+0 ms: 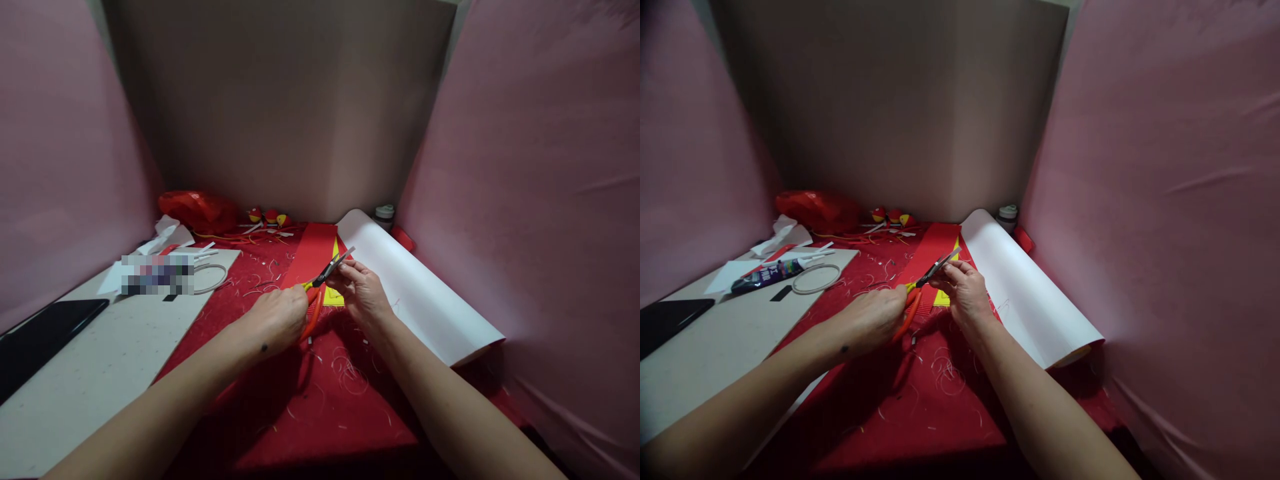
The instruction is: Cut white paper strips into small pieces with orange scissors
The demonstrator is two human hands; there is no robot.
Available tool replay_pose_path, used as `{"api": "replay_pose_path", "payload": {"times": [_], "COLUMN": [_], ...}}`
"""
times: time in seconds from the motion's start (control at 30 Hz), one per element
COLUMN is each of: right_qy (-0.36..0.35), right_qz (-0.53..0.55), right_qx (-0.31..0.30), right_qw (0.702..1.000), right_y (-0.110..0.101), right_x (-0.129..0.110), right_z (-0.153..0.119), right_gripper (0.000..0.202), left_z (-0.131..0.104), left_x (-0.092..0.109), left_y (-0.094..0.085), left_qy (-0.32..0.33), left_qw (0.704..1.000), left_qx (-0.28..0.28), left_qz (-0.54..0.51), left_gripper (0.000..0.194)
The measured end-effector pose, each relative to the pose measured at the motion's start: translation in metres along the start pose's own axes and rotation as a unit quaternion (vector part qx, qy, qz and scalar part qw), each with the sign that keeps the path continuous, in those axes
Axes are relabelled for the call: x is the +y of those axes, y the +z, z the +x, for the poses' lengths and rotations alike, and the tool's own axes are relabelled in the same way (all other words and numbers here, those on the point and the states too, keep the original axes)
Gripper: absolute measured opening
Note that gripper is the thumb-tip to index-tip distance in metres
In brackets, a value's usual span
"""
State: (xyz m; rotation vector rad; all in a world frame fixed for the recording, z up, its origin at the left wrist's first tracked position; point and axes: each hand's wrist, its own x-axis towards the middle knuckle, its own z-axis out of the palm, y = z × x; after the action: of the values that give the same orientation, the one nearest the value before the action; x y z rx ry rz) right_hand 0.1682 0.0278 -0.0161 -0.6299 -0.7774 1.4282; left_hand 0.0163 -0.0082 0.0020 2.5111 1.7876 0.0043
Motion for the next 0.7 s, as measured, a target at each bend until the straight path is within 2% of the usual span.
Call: {"api": "replay_pose_path", "payload": {"times": [0.23,0.7], "right_qy": [-0.005,0.004], "right_qz": [-0.003,0.017], "right_qx": [-0.011,-0.022], "right_qw": [1.0,1.0], "right_y": [-0.004,-0.0057], "right_x": [0.0025,0.0053], "right_z": [0.0028,0.0044], "right_gripper": [0.009,0.003], "left_z": [-0.0045,-0.0024], "left_x": [0.0046,-0.0007], "left_y": [-0.0072,-0.0034], "left_qy": [0.003,0.01], "left_qw": [0.999,0.999], "left_qx": [-0.012,-0.006], "left_qz": [0.036,0.045], "left_gripper": [0.026,0.023]}}
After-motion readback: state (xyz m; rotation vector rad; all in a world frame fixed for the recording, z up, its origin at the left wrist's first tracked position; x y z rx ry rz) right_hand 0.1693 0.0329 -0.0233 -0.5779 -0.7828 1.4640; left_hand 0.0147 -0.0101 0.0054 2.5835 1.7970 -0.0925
